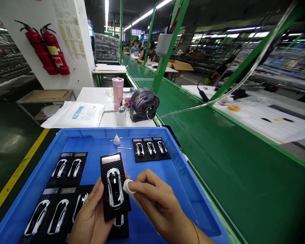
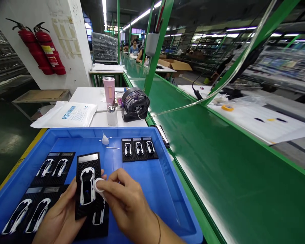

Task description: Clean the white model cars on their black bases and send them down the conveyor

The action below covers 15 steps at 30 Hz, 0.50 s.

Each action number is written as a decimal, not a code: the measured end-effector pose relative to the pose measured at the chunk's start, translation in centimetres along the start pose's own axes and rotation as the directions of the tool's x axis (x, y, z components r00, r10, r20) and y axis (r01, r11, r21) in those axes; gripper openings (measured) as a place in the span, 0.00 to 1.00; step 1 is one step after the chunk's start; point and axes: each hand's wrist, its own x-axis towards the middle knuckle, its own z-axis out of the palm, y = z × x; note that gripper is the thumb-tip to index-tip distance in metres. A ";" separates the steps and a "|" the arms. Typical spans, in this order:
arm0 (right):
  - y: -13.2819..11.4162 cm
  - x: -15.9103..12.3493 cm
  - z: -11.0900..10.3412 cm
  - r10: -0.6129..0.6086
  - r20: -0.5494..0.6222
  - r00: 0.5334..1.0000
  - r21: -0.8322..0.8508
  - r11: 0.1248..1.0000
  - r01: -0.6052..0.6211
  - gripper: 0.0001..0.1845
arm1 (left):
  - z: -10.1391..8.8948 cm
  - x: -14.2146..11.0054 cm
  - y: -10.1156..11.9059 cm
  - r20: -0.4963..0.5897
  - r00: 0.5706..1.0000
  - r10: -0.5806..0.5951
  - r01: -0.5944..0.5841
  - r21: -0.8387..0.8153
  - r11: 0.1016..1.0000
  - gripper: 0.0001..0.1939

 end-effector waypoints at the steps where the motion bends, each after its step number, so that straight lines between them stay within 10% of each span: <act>1: 0.0 0.0 0.3 0.010 0.015 1.000 0.012 1.000 -0.010 0.22 | 0.0 0.0 0.0 -0.003 1.000 -0.018 0.017 -0.030 0.999 0.12; 10: -0.4 -0.6 0.2 0.001 0.082 0.997 -0.026 1.000 0.001 0.15 | -0.5 -0.2 0.2 0.063 0.998 0.009 -0.011 0.027 1.000 0.16; 15: -0.6 -0.3 0.1 -0.070 -0.020 0.997 -0.206 0.977 0.064 0.18 | 0.0 -0.2 0.0 -0.177 0.983 -0.047 0.030 -0.101 0.994 0.17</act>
